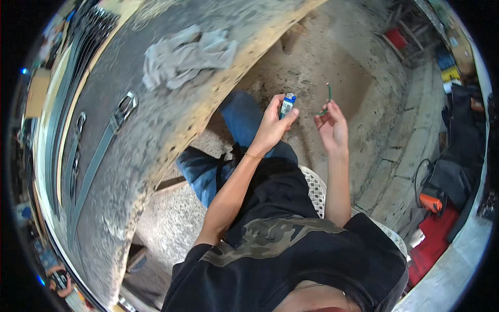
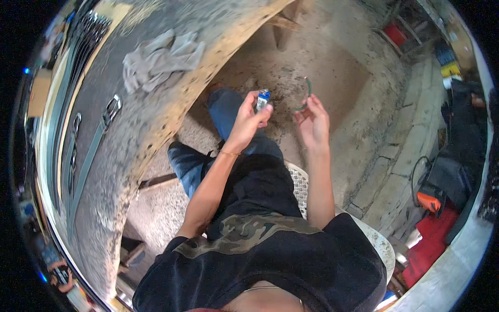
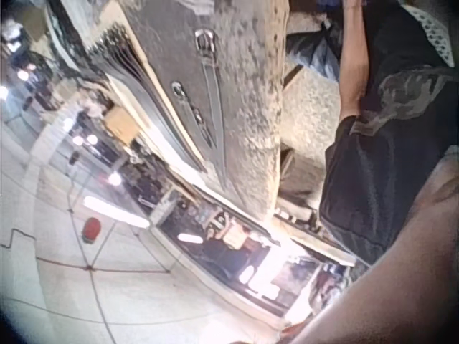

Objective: Cleaning and finishing leather belts by wiping with a cloth and burning loose threads with a lighter.

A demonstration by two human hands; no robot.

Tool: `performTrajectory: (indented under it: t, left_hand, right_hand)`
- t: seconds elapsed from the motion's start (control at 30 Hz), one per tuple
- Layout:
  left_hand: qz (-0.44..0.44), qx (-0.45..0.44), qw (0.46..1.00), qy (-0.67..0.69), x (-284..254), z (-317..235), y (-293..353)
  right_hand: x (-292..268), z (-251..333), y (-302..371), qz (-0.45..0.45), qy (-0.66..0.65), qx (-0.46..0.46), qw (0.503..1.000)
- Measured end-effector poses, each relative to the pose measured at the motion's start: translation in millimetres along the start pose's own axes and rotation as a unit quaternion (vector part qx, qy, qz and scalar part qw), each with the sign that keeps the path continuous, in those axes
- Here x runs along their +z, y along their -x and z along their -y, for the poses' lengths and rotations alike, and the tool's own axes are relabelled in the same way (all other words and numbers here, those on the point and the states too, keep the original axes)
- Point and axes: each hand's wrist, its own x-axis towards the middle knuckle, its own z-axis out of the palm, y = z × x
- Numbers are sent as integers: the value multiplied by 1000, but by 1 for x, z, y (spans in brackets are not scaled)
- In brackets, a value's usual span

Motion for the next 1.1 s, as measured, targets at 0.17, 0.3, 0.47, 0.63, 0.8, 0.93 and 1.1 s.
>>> performTrajectory:
  t: [0.17, 0.3, 0.47, 0.63, 0.8, 0.93, 1.1]
  left_hand:
    - [-3, 54, 997, -55, 22, 23, -31]
    - [-17, 10, 999, 26, 24, 37, -43]
    - [-62, -93, 992, 64, -10, 57, -49]
    - [-120, -114, 985, 46, -36, 69, -44]
    - [-175, -121, 976, 45, -49, 75, -46]
    - [-202, -118, 972, 32, -47, 80, -49]
    - [-241, -141, 960, 19, -48, 87, -50]
  right_hand:
    - [-23, -1, -13, -36, 6, -23, 999]
    - [-38, 3, -24, -36, 43, -30, 998]
    - [-27, -21, -25, -11, 62, 33, 997]
    - [-11, -48, -23, 15, 59, 107, 992]
    - [-1, -59, -23, 19, 62, 119, 991]
    - [2, -57, -21, 4, 97, 128, 987]
    - [-1, -66, -24, -11, 135, 122, 983]
